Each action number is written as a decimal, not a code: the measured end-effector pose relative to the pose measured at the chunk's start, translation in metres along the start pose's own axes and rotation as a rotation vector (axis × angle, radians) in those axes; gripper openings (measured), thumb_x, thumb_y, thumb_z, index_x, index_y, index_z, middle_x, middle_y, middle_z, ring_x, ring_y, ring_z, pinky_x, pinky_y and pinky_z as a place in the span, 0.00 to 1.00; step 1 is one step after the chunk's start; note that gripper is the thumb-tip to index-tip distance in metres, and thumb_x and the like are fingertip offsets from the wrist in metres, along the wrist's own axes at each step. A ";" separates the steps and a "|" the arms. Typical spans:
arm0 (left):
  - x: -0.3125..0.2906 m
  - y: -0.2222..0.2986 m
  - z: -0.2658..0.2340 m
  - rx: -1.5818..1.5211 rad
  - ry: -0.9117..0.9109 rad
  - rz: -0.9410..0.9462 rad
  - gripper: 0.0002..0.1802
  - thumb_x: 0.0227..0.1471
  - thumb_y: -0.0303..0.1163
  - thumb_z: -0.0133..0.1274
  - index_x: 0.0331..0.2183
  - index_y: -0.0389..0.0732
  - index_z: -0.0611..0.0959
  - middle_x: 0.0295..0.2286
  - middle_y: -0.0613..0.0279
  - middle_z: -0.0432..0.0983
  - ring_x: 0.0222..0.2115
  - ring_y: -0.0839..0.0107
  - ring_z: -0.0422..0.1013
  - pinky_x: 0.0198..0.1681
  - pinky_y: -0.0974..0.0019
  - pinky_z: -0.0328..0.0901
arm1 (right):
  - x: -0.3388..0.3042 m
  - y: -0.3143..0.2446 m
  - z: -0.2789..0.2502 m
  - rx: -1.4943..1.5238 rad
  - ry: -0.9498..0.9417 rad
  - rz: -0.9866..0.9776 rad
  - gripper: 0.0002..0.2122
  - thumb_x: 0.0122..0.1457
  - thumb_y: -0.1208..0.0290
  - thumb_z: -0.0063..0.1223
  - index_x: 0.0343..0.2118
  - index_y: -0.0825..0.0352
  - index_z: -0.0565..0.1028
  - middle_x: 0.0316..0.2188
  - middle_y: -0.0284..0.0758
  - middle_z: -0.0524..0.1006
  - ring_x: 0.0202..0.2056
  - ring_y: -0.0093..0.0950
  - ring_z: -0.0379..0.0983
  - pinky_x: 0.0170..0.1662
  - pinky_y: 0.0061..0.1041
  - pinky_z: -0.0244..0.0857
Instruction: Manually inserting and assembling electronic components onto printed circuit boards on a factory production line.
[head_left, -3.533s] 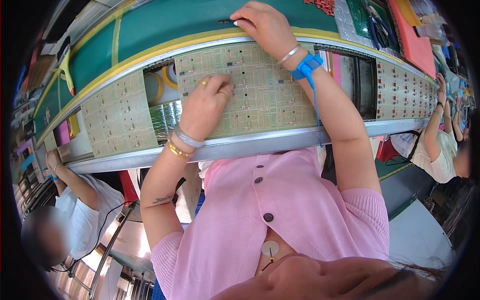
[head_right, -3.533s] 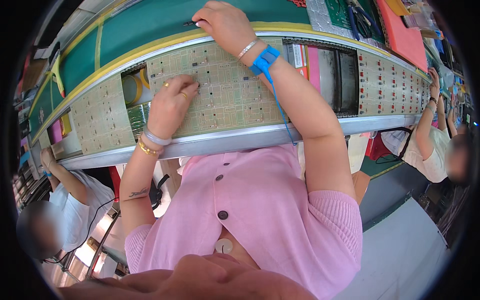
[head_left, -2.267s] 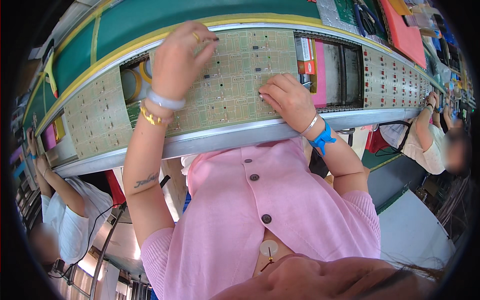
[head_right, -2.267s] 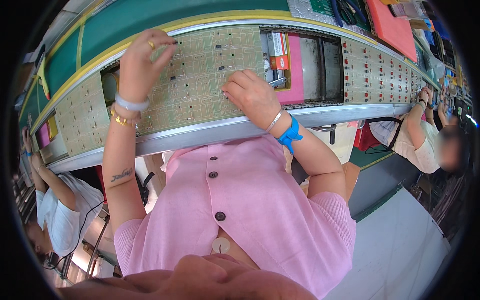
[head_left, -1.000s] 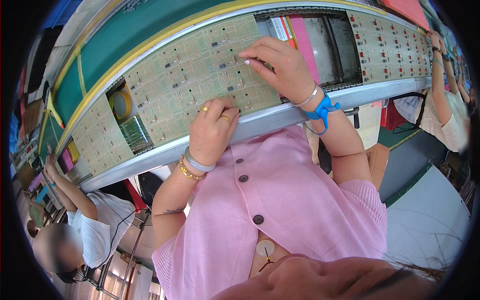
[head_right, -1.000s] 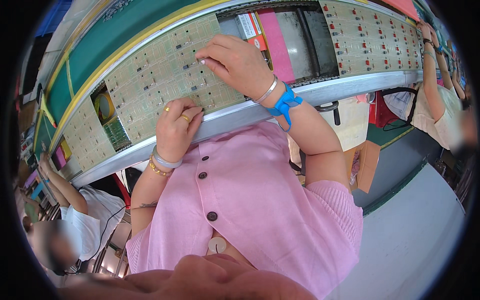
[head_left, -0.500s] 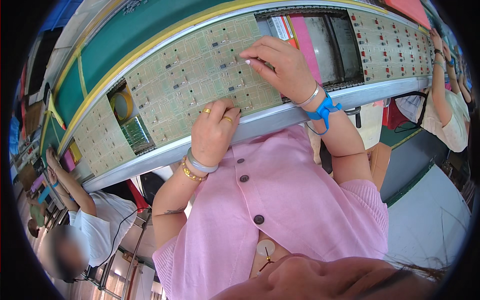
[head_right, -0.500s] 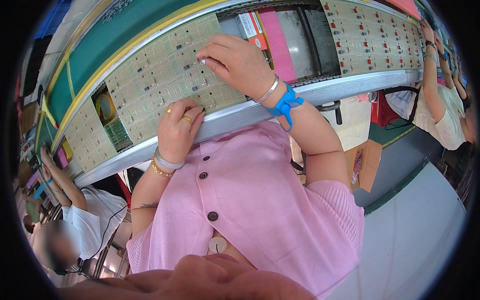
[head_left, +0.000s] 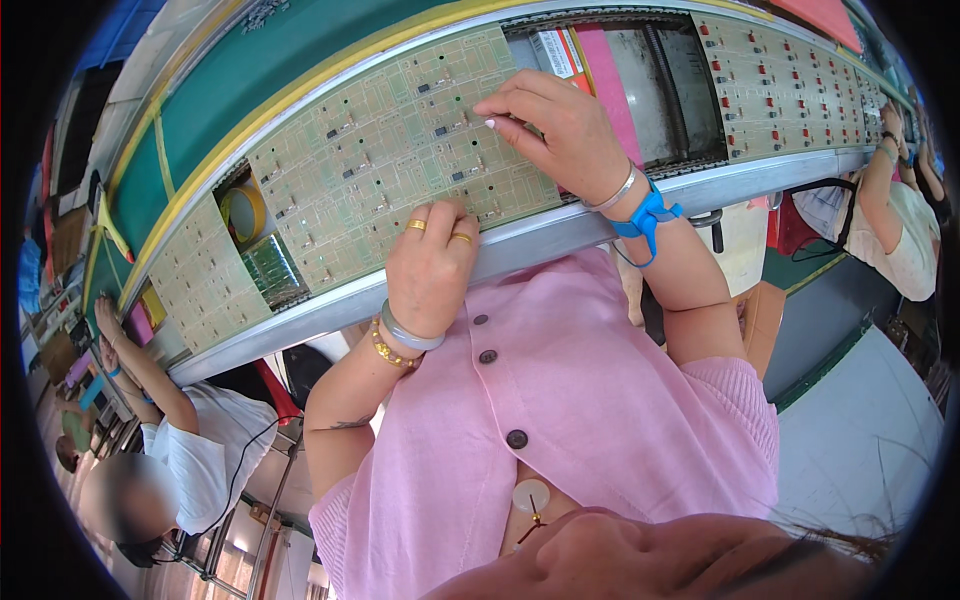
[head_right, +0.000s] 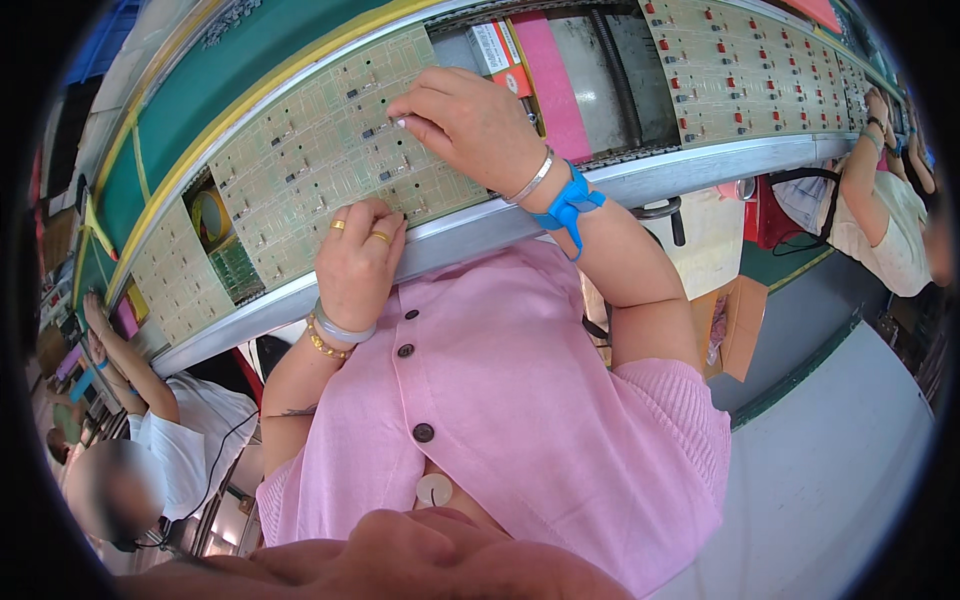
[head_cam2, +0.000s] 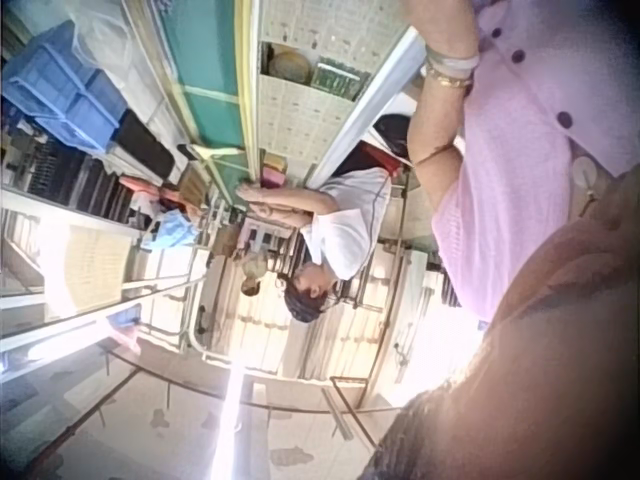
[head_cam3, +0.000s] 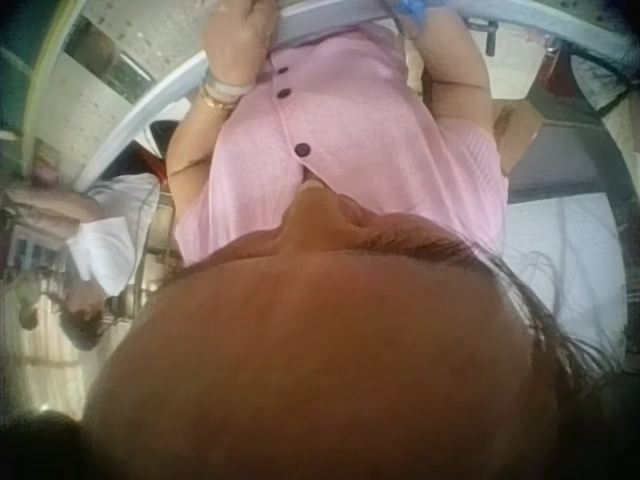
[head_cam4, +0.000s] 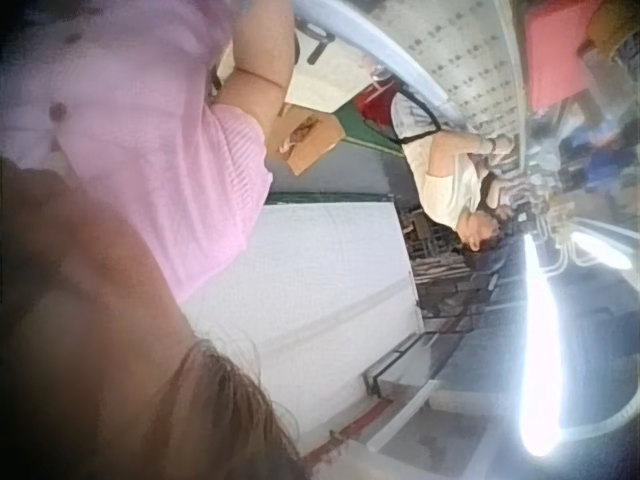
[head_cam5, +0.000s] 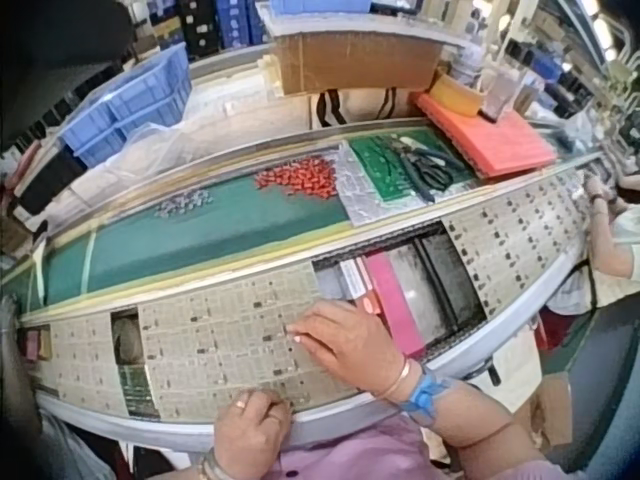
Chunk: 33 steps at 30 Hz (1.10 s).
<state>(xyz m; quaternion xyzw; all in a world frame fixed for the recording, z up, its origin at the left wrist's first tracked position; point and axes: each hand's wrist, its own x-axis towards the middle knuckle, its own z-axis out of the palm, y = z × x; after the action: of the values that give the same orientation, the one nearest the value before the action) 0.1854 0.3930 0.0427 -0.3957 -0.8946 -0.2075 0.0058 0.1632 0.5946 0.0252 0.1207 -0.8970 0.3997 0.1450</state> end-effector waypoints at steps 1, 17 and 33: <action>-0.001 0.000 0.001 0.009 -0.022 0.028 0.05 0.36 0.23 0.52 0.23 0.36 0.77 0.30 0.63 0.69 0.30 0.68 0.67 0.28 0.68 0.66 | 0.000 0.000 0.000 0.002 -0.003 0.009 0.08 0.49 0.76 0.54 0.33 0.64 0.76 0.29 0.32 0.73 0.30 0.30 0.71 0.32 0.24 0.65; 0.056 -0.079 -0.056 -0.034 0.091 0.067 0.12 0.37 0.26 0.56 0.30 0.41 0.80 0.35 0.58 0.70 0.38 0.56 0.66 0.39 0.59 0.65 | 0.008 -0.006 -0.015 0.004 -0.048 0.010 0.07 0.49 0.76 0.53 0.32 0.64 0.76 0.28 0.35 0.74 0.31 0.34 0.71 0.33 0.29 0.65; 0.147 -0.311 -0.077 0.143 0.265 -0.261 0.12 0.36 0.24 0.59 0.30 0.39 0.80 0.31 0.59 0.74 0.35 0.59 0.68 0.40 0.61 0.64 | 0.237 0.095 0.032 -0.583 -0.053 -0.394 0.04 0.46 0.70 0.53 0.26 0.61 0.72 0.28 0.31 0.69 0.35 0.31 0.68 0.37 0.30 0.66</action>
<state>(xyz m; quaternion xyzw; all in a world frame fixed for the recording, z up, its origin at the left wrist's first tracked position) -0.1486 0.2810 0.0250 -0.2444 -0.9421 -0.1928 0.1246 -0.0940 0.6088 0.0247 0.2551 -0.9364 0.0877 0.2243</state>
